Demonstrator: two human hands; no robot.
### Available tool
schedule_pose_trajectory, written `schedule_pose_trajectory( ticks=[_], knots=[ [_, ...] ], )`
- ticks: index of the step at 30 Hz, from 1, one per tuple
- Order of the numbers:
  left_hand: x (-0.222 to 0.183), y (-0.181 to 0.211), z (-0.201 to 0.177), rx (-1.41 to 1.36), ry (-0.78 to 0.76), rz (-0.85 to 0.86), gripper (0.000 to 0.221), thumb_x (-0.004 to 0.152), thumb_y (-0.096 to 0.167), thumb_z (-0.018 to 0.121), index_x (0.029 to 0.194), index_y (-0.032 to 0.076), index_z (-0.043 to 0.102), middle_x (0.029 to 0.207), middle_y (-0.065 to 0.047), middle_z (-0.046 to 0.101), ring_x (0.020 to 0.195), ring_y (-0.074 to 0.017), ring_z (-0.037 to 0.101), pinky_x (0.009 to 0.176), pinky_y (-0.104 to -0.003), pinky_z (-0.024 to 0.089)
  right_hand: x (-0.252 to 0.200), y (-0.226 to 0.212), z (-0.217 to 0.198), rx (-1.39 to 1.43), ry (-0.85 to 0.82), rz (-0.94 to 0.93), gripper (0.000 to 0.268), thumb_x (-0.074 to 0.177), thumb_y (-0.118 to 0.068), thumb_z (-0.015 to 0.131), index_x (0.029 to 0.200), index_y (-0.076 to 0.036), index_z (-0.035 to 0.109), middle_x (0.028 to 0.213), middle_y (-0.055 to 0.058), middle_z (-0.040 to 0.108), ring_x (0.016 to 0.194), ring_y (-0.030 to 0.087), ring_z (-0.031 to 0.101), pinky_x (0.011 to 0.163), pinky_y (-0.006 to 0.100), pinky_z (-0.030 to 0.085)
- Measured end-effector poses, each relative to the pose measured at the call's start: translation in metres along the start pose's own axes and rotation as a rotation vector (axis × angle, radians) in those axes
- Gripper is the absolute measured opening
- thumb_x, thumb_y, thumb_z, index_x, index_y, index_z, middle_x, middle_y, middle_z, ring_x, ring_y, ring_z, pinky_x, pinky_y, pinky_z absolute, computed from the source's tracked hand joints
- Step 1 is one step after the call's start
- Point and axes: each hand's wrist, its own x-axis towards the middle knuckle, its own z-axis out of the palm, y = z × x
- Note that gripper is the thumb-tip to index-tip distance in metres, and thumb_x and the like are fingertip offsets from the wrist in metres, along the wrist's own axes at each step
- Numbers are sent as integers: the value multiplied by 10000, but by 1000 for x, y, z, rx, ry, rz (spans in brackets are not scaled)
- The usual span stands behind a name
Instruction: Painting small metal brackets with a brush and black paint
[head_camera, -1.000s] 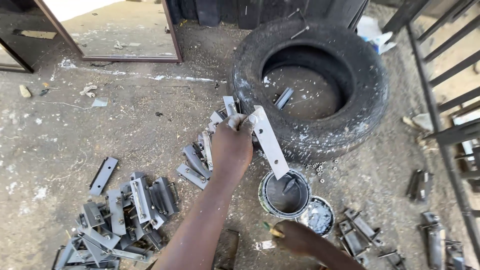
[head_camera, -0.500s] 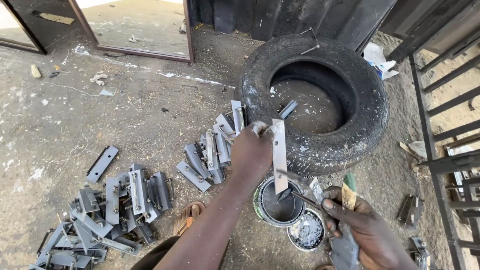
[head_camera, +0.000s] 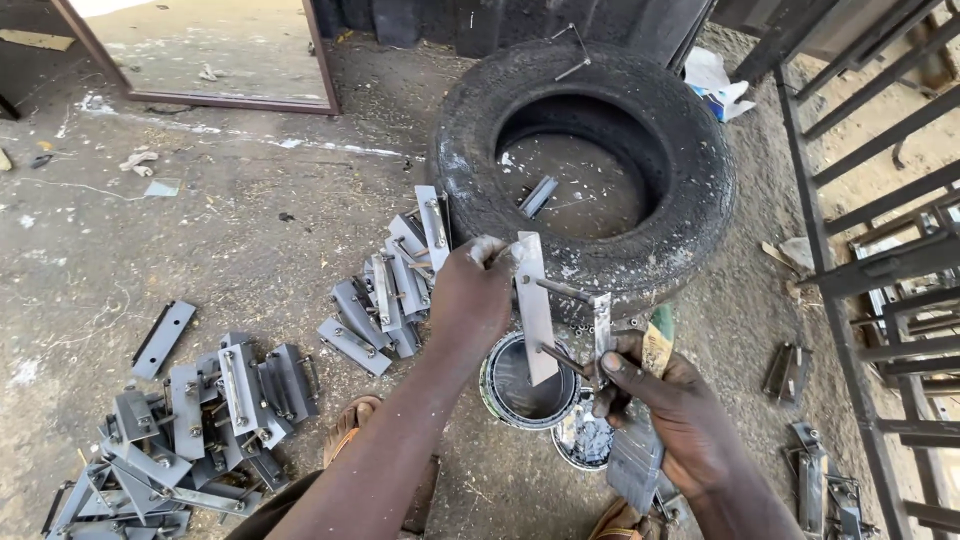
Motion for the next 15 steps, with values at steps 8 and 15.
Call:
schedule_pose_trajectory(
  ticks=[8,15],
  knots=[
    [-1,3,-1,-13,6,-6,209,1033,243,574,1120,141,735,768,-18,717,482,-102,486,464,-305,427,1,7,5,60,-20,-21,167,905,-54,697,1063,-32,648,890,221,729,580,272,602,491,327,403],
    [-5,9,-11,50,19,66,213,998,272,564,963,159,742,826,-7,758,702,-157,649,671,-387,499,8,10,5,106,-42,-54,175,902,-59,700,1072,-37,666,901,162,723,558,251,625,460,309,427]
  ],
)
